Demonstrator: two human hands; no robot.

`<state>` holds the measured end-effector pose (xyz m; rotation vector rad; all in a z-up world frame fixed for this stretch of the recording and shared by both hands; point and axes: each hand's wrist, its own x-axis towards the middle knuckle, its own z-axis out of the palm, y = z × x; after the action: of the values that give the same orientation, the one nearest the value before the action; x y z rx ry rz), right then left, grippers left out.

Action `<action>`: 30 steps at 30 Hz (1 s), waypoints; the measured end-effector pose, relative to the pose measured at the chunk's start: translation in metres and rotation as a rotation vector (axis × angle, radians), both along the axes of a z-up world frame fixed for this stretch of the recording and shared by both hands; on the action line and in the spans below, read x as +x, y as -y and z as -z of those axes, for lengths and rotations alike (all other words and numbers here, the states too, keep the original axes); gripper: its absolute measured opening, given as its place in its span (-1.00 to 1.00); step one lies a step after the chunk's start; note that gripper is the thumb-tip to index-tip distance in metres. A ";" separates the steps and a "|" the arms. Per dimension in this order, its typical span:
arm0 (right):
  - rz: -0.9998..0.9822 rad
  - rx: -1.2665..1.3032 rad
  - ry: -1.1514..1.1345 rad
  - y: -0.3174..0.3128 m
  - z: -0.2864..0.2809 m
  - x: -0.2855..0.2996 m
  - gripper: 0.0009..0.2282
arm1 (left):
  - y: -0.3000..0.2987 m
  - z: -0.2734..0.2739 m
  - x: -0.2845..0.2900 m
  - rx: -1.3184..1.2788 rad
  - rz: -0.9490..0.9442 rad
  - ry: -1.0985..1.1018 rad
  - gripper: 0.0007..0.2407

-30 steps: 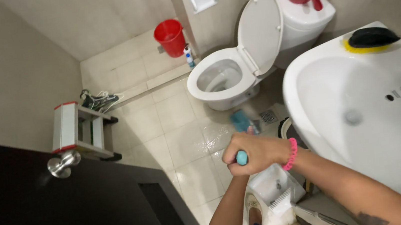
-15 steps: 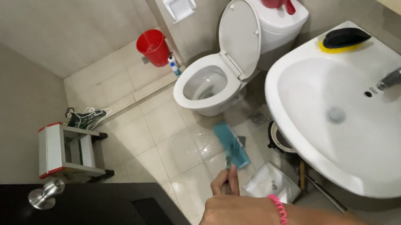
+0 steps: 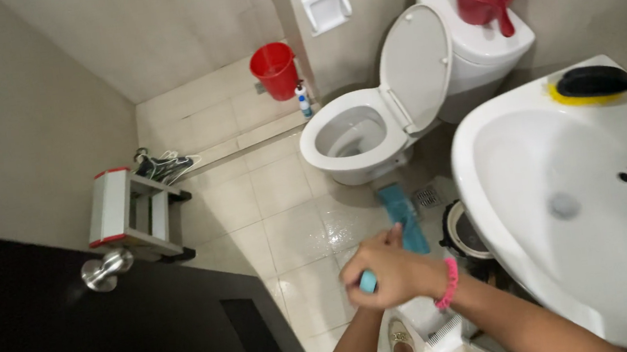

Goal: The person fills a red bucket with water from a shower head, then uses a blue mop to clean the tiled bathroom floor. They repeatedly mop the floor, wring the mop, and rinse their hands under the shower stream.

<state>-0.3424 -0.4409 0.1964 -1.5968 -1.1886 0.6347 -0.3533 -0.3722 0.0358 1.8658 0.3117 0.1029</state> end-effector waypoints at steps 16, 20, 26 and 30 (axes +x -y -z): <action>0.145 0.387 0.078 -0.045 -0.062 -0.018 -0.80 | -0.121 -0.031 -0.019 -0.040 0.305 0.583 -0.79; 0.057 0.474 -0.103 -0.084 -0.032 -0.017 -0.84 | -0.167 0.057 -0.024 0.109 0.190 0.324 -0.71; 0.184 0.292 -0.100 -0.108 0.028 0.000 -0.79 | -0.194 0.090 -0.004 0.268 0.052 0.317 -0.65; 0.299 0.274 -0.087 -0.095 0.008 0.017 -0.82 | -0.172 0.096 0.020 -0.175 0.109 0.467 -0.89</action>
<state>-0.3259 -0.3459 0.1886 -1.4587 -0.9060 0.3286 -0.3334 -0.2004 -0.0603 1.6248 -0.1014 0.4153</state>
